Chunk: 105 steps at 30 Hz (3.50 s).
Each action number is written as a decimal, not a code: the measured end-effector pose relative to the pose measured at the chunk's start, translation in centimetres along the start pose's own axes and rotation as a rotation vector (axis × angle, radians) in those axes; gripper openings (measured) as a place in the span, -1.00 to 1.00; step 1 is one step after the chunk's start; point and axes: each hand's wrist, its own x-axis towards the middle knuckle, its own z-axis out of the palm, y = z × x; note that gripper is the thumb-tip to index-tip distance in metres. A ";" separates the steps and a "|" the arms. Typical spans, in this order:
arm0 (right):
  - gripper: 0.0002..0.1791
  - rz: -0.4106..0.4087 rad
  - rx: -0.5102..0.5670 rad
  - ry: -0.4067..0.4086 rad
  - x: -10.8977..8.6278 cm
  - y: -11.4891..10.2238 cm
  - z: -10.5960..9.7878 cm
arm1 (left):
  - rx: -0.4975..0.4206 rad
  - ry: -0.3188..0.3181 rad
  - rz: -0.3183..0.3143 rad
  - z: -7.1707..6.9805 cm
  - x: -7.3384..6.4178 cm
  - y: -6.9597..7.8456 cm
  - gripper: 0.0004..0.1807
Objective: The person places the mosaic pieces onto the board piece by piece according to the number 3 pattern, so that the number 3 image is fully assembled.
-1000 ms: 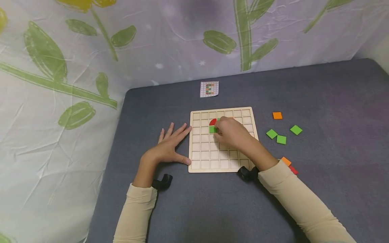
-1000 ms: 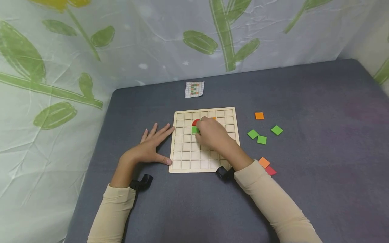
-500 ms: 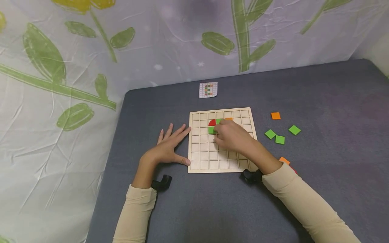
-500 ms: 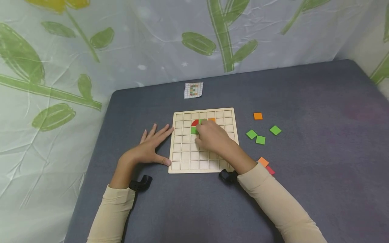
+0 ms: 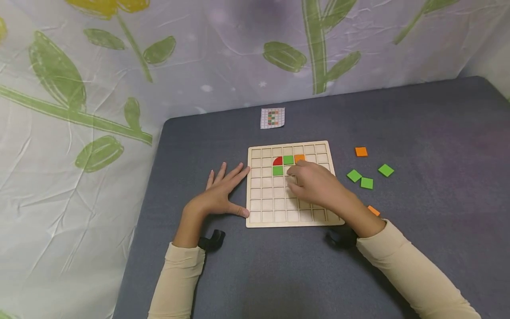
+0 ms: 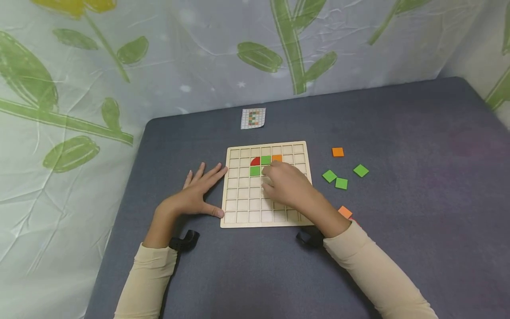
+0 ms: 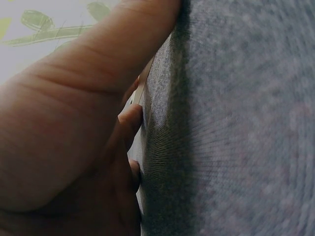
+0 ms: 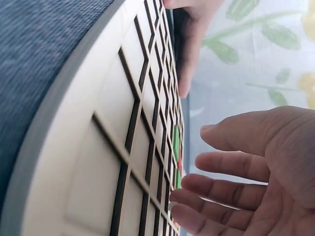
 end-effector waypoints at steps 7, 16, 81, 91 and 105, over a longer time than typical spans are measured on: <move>-0.78 0.057 -0.005 0.036 -1.3 0.8 -0.7 | -0.005 -0.001 -0.003 0.0 -0.1 0.0 0.40; -0.77 0.084 -0.005 0.072 -3.7 1.6 -2.0 | -0.002 0.001 0.000 0.1 -0.1 0.0 0.40; -0.80 0.327 -0.142 0.064 -14.4 6.2 -3.7 | -0.018 -0.017 0.000 0.0 0.0 0.0 0.40; -0.79 0.229 -0.144 0.123 -14.6 6.5 -3.4 | -0.024 -0.018 0.004 0.0 0.0 0.0 0.40; -0.73 0.169 -0.141 0.188 -14.4 6.7 -3.3 | -0.021 -0.015 0.001 0.0 0.1 0.0 0.40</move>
